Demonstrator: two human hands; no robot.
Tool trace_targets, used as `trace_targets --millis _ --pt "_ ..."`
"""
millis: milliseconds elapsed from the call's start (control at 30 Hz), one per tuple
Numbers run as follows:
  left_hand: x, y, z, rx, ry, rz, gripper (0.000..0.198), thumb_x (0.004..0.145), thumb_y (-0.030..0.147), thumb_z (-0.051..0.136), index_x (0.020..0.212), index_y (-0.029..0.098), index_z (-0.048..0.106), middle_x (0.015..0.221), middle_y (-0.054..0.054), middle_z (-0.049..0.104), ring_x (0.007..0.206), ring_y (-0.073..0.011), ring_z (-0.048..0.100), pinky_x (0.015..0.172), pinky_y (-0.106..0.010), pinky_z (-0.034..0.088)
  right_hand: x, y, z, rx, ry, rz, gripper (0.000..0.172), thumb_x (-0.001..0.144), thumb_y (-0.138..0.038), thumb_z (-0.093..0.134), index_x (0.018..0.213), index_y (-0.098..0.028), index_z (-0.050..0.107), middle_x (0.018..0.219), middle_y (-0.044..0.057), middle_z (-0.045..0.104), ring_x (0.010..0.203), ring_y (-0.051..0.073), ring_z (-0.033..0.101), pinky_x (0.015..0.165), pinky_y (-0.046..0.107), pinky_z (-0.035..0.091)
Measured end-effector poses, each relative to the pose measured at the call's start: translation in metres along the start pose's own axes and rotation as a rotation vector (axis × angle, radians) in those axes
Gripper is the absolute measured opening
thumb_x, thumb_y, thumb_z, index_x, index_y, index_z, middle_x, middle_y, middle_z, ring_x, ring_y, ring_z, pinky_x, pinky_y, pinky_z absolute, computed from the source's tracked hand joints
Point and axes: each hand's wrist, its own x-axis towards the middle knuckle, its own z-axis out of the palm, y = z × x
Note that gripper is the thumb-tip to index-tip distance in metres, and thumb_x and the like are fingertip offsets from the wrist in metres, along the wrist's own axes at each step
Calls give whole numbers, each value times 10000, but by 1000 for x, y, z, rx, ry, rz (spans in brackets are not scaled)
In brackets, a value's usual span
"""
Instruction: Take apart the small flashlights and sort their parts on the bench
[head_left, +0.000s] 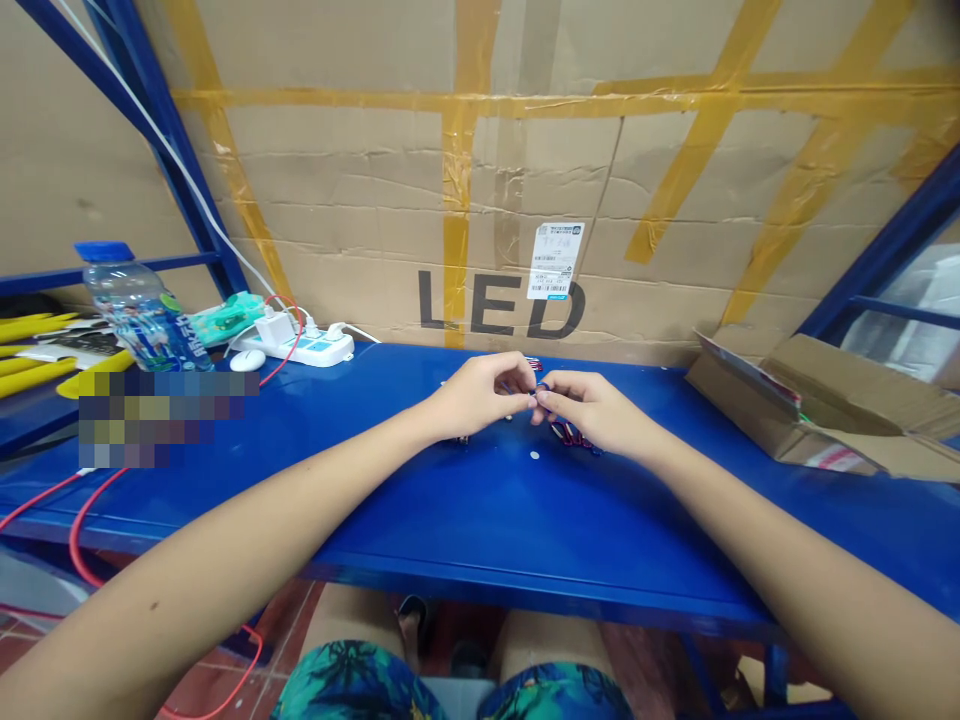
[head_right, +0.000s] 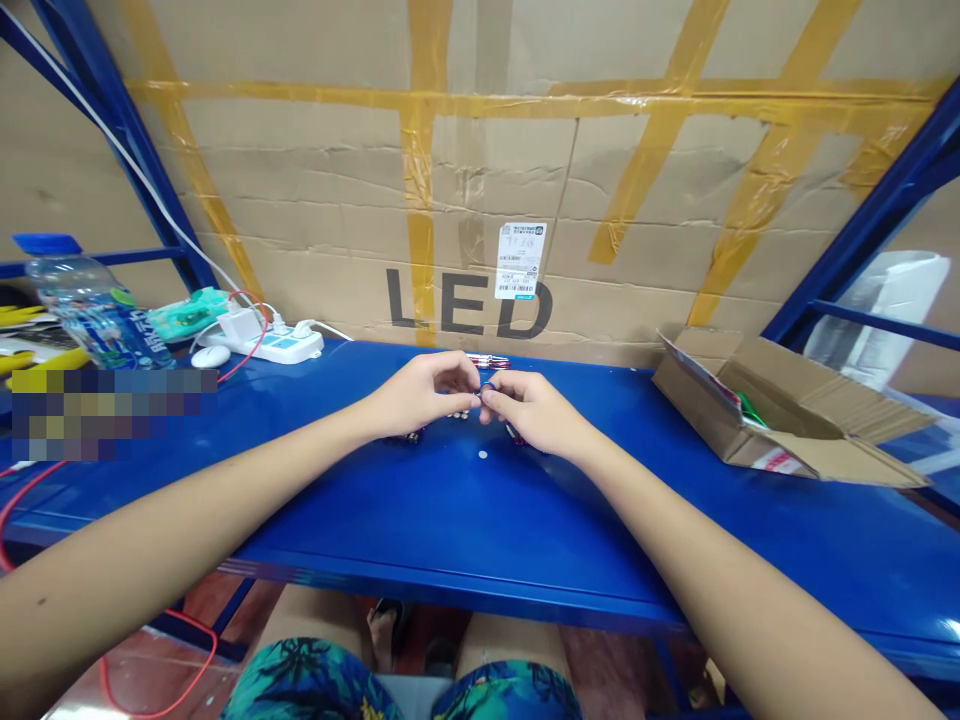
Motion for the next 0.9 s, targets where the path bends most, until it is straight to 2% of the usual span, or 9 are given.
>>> trace_targets --millis 100,200,300,400,467,700,900 --pt "0 -2 2 -3 48 -22 91 813 224 649 846 146 618 773 -4 633 712 -116 585 694 -270 494 -1 0 3 39 -21 24 246 927 -384 510 811 -182 590 753 43 666 639 145 566 616 290 466" --pt "0 -3 -1 29 108 -27 78 817 191 618 870 140 644 783 -11 647 709 -116 585 699 -270 491 -2 1 6 -35 11 -27 224 945 -306 456 1066 -172 588 737 30 645 662 167 603 649 312 502" --pt "2 -2 -2 66 146 -29 85 817 183 604 866 142 660 793 -19 665 712 -121 593 688 -266 489 -3 1 9 -253 35 -132 336 960 -281 431 1264 -203 549 985 84 702 893 225 668 818 384 527" --pt "2 -2 -1 63 163 -28 84 816 180 602 860 140 661 786 -21 671 710 -123 602 674 -261 491 -4 3 11 -363 22 -217 391 981 -293 415 1358 -249 510 1340 103 612 1199 272 596 1009 446 457" --pt "2 -1 -1 59 163 -38 76 815 168 600 855 140 657 773 -18 670 698 -120 606 661 -256 495 -4 4 12 -378 12 -230 404 998 -292 382 1387 -256 488 1403 99 573 1226 270 584 1025 449 446" --pt "2 2 -1 -32 109 -89 61 829 163 614 866 136 655 751 -14 678 683 -123 651 674 -272 539 -4 2 10 -405 61 -236 302 1002 -267 363 1196 -223 591 1166 100 686 991 241 657 859 370 491" --pt "2 2 2 -102 103 -116 42 831 144 639 859 124 665 744 -15 679 666 -121 663 718 -304 564 -5 -1 14 -481 98 -189 238 998 -253 345 1081 -202 562 1035 119 697 886 250 658 769 353 471"
